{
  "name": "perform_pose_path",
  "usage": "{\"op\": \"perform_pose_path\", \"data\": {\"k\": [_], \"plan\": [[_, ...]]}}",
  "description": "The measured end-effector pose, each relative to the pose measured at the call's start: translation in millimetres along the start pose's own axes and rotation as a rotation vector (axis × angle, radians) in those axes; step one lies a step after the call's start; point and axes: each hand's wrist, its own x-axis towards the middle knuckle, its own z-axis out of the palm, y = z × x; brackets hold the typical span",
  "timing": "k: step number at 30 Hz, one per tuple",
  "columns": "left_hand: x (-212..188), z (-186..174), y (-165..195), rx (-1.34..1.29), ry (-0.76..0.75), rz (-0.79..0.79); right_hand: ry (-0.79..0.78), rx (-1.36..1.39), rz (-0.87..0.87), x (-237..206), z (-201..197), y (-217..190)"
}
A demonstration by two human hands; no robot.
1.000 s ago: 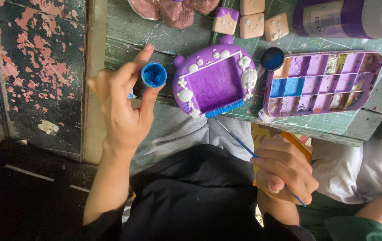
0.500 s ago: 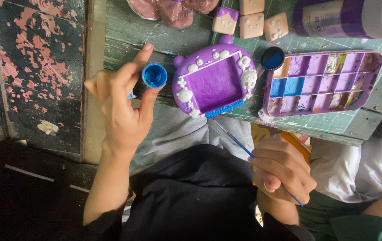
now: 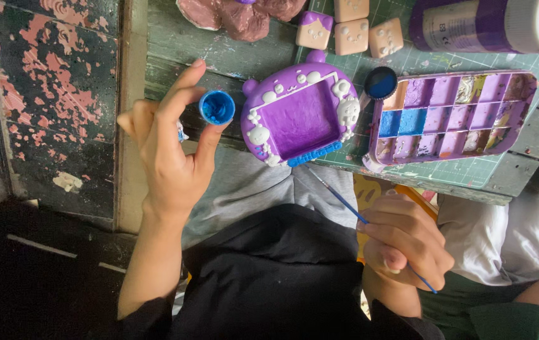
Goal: The person paints a purple ceramic object with white and blue paint using a fine brush. They dip the brush into a water container and a paint palette, then apply paint to the object's edges and small attached pieces.
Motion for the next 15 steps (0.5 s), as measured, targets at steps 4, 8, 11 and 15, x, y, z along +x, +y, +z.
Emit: {"op": "perform_pose_path", "data": {"k": [4, 8, 11, 15], "plan": [[-0.8, 0.4, 0.0, -0.002, 0.003, -0.013, -0.073, 0.038, 0.063, -1.7, -2.9, -4.5], [-0.3, -0.3, -0.6, -0.011, 0.004, -0.017, -0.042, 0.08, 0.043, -5.2, 1.1, -4.5], [0.0, -0.6, 0.0, -0.016, 0.003, -0.025, -0.084, 0.084, 0.013, -5.3, 1.3, -1.3], [-0.1, -0.3, 1.2, -0.021, 0.002, -0.039, -0.113, 0.074, 0.072, -5.2, -2.1, -4.6]]}}
